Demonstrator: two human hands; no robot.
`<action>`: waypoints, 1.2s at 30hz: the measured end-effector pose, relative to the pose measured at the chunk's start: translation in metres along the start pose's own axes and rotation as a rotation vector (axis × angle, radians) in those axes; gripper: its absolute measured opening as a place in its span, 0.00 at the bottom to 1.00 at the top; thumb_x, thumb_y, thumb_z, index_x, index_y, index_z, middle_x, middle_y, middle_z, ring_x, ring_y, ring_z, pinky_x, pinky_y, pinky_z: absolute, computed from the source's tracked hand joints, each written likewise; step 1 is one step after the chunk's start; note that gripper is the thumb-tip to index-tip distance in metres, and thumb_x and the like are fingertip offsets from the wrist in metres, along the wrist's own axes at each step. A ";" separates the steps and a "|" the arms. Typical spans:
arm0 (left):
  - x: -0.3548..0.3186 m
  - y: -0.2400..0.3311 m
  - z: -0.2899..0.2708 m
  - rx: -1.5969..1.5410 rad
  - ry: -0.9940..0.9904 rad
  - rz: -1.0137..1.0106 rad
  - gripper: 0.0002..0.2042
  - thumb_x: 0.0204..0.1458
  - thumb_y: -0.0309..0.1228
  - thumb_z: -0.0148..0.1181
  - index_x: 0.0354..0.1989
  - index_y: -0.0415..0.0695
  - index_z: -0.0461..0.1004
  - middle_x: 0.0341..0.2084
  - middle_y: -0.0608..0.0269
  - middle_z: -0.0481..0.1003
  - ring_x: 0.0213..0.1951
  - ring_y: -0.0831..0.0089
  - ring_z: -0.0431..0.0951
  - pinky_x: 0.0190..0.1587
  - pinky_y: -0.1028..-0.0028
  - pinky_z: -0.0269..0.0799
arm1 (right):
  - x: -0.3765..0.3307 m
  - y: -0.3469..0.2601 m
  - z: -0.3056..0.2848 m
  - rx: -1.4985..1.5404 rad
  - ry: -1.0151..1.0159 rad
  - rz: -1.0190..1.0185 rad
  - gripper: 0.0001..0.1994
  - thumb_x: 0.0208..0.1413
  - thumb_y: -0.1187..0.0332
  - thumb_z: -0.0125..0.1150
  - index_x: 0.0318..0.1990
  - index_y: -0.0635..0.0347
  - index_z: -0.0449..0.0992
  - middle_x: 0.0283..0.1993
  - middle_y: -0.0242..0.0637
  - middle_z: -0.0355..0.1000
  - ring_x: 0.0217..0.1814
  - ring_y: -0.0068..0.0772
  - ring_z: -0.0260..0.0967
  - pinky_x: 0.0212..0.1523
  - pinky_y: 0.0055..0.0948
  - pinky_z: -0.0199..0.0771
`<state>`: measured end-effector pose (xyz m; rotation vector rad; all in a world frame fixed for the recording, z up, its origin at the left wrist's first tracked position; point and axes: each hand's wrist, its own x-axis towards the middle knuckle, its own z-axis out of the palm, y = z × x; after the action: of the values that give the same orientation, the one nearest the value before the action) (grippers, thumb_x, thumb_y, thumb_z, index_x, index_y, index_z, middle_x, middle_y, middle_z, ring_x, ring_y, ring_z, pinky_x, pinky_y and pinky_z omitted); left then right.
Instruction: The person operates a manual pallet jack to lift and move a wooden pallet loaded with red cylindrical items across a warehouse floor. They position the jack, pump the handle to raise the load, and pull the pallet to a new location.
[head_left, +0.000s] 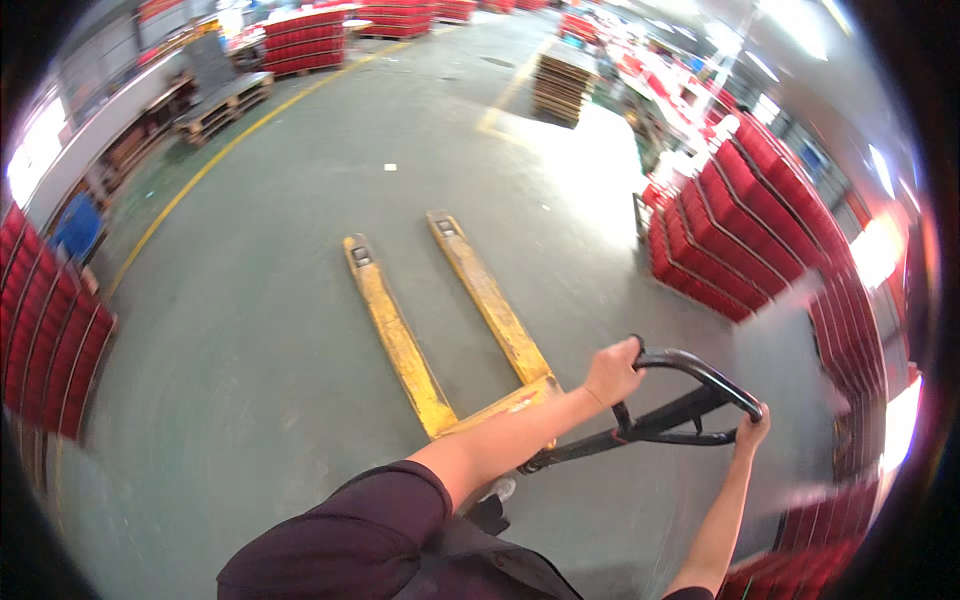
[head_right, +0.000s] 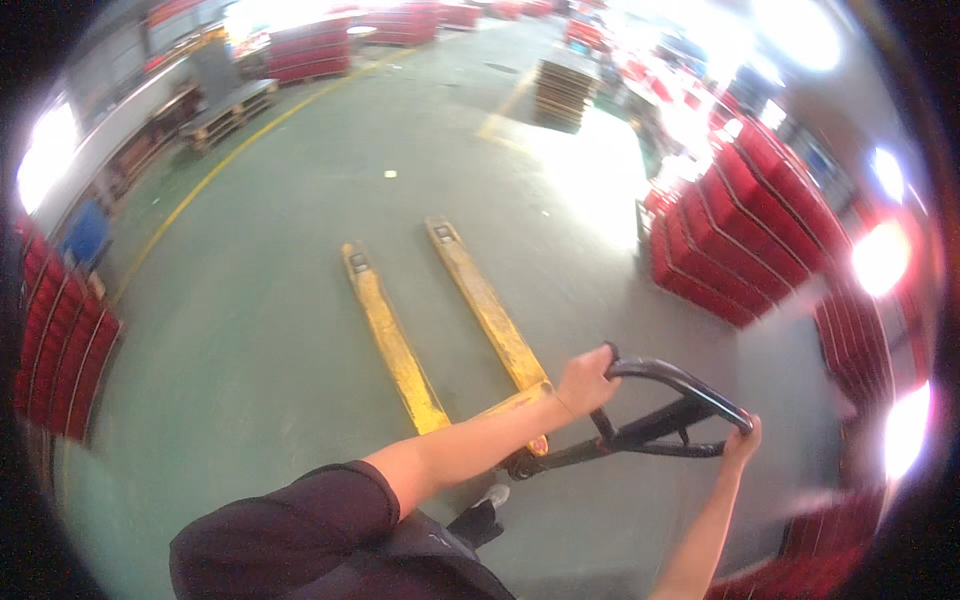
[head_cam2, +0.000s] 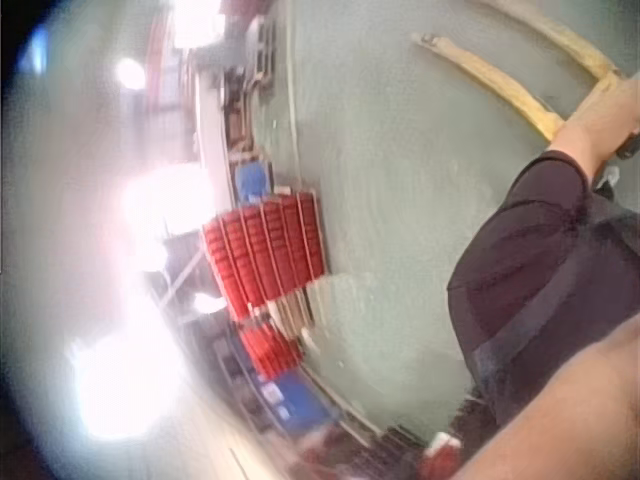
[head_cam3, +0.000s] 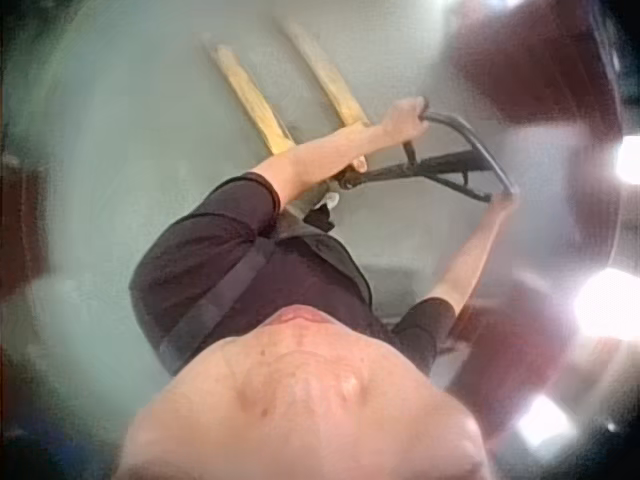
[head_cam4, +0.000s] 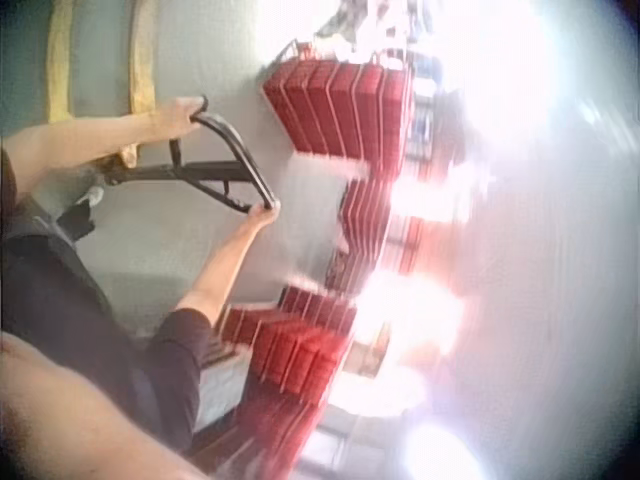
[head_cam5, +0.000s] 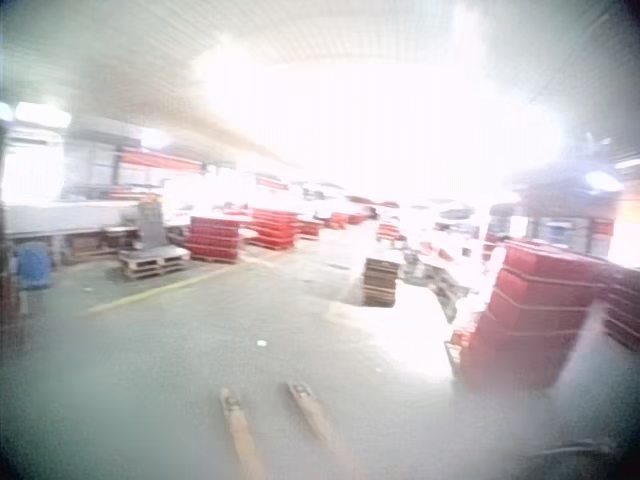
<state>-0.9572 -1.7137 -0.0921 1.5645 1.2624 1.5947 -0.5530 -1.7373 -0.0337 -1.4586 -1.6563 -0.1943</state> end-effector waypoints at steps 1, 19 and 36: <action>0.002 -0.001 -0.003 -0.011 0.023 -0.010 0.13 0.40 0.27 0.63 0.31 0.43 0.64 0.23 0.49 0.71 0.30 0.46 0.74 0.32 0.54 0.70 | 0.008 0.005 0.017 0.028 -0.024 -0.002 0.05 0.51 0.77 0.54 0.27 0.62 0.64 0.24 0.34 0.57 0.29 0.26 0.56 0.31 0.29 0.63; 0.121 -0.165 -0.106 0.112 0.262 -0.338 0.11 0.42 0.28 0.62 0.31 0.43 0.65 0.25 0.47 0.72 0.32 0.43 0.74 0.32 0.54 0.69 | 0.148 -0.048 0.355 0.195 -0.246 -0.011 0.09 0.50 0.82 0.55 0.24 0.61 0.61 0.22 0.28 0.51 0.26 0.21 0.49 0.26 0.24 0.53; 0.186 -0.262 -0.144 0.135 0.529 -0.205 0.14 0.40 0.28 0.65 0.31 0.42 0.65 0.21 0.46 0.71 0.29 0.43 0.74 0.27 0.56 0.69 | 0.212 -0.077 0.509 0.106 -0.312 -0.151 0.10 0.51 0.75 0.57 0.24 0.62 0.62 0.20 0.42 0.57 0.25 0.32 0.53 0.29 0.34 0.60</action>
<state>-1.1809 -1.4786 -0.2278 1.0667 1.7742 1.8840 -0.8567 -1.2868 -0.1543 -1.3348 -1.9986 0.0416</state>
